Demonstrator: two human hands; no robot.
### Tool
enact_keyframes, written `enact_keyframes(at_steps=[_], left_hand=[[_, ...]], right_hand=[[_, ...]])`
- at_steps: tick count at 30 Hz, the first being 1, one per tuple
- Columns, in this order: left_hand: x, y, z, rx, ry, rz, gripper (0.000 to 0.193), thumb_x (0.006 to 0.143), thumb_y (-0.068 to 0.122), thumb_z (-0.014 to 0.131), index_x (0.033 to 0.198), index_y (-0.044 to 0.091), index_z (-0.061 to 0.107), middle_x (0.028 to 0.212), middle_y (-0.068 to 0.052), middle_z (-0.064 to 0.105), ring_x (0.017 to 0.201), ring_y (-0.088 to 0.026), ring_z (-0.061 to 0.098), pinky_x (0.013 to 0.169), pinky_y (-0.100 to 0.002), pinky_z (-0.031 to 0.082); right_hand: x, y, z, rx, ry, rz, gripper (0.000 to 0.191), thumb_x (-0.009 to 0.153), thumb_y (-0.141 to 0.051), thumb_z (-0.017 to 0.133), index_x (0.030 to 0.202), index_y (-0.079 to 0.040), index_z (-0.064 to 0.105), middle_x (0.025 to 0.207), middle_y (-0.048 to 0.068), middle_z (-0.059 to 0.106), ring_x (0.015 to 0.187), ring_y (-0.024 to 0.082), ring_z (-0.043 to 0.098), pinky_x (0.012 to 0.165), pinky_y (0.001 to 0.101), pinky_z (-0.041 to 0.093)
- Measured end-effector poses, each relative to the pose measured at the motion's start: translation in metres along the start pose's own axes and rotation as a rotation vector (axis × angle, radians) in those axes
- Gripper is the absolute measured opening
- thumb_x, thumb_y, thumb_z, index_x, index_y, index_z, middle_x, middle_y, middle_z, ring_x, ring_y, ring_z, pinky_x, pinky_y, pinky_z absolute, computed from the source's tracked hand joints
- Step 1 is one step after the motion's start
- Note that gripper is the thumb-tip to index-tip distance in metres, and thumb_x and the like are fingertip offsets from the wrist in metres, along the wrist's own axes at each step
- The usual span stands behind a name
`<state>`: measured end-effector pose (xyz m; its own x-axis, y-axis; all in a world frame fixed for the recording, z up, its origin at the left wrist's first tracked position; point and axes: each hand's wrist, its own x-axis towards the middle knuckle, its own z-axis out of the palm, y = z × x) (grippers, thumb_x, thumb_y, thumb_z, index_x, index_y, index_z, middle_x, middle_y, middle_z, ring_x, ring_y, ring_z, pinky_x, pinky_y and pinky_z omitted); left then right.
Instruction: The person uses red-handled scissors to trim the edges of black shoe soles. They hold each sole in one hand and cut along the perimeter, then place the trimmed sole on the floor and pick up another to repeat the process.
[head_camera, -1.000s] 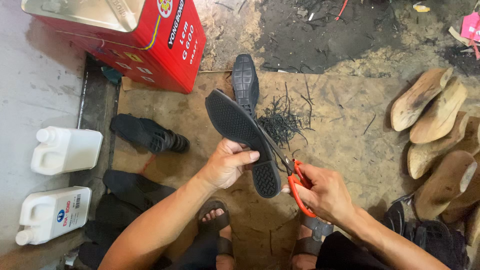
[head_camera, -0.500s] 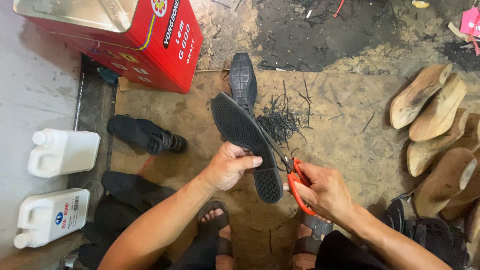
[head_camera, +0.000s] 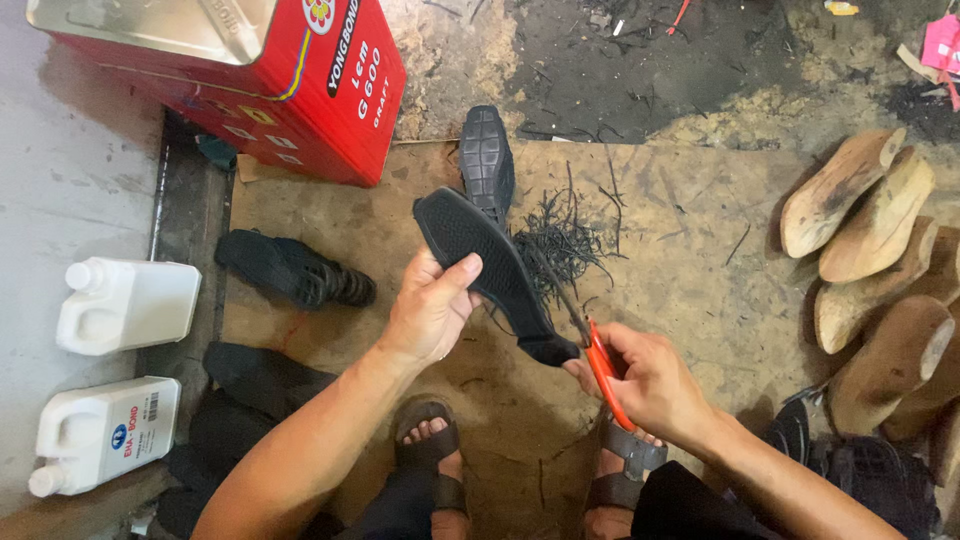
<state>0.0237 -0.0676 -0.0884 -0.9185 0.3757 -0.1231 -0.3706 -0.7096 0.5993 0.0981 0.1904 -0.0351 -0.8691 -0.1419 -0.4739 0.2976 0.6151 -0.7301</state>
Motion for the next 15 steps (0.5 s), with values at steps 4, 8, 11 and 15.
enact_keyframes(at_steps=[4, 8, 11, 15], left_hand=[[-0.004, -0.002, 0.005, 0.042, -0.009, -0.01, 0.025, 0.105, 0.001, 0.058, 0.13, 0.003, 0.059, 0.124, -0.009, 0.068, 0.115, -0.021, 0.067, 0.1, -0.042, 0.057], [-0.005, -0.01, 0.006, 0.051, 0.005, -0.041, 0.03, 0.103, -0.001, 0.059, 0.132, 0.006, 0.059, 0.123, -0.006, 0.068, 0.112, -0.018, 0.066, 0.098, -0.039, 0.056], [-0.008, -0.016, 0.007, 0.083, -0.031, -0.052, 0.029, 0.104, -0.002, 0.06, 0.132, 0.004, 0.059, 0.123, -0.006, 0.068, 0.112, -0.017, 0.066, 0.098, -0.037, 0.055], [-0.01, -0.019, 0.004, 0.098, -0.043, -0.078, 0.029, 0.103, -0.003, 0.061, 0.131, 0.005, 0.059, 0.121, -0.005, 0.069, 0.11, -0.015, 0.066, 0.096, -0.034, 0.055]], right_hand=[[0.004, -0.002, -0.002, -0.125, 0.165, -0.163, 0.038, 0.074, -0.036, 0.086, 0.087, -0.007, 0.066, 0.056, 0.007, 0.055, 0.05, 0.02, 0.051, 0.048, 0.0349, 0.042], [0.007, -0.004, -0.003, -0.24, 0.269, -0.372, 0.049, 0.07, -0.043, 0.087, 0.076, -0.005, 0.058, 0.058, 0.011, 0.055, 0.053, 0.031, 0.054, 0.052, 0.0408, 0.043], [0.006, -0.007, -0.003, -0.271, 0.277, -0.37, 0.049, 0.069, -0.046, 0.087, 0.075, -0.005, 0.059, 0.058, 0.011, 0.056, 0.052, 0.032, 0.056, 0.052, 0.0429, 0.043], [0.006, -0.007, -0.003, -0.282, 0.233, -0.273, 0.049, 0.068, -0.047, 0.087, 0.073, -0.006, 0.061, 0.052, 0.012, 0.054, 0.049, 0.032, 0.055, 0.052, 0.0431, 0.044]])
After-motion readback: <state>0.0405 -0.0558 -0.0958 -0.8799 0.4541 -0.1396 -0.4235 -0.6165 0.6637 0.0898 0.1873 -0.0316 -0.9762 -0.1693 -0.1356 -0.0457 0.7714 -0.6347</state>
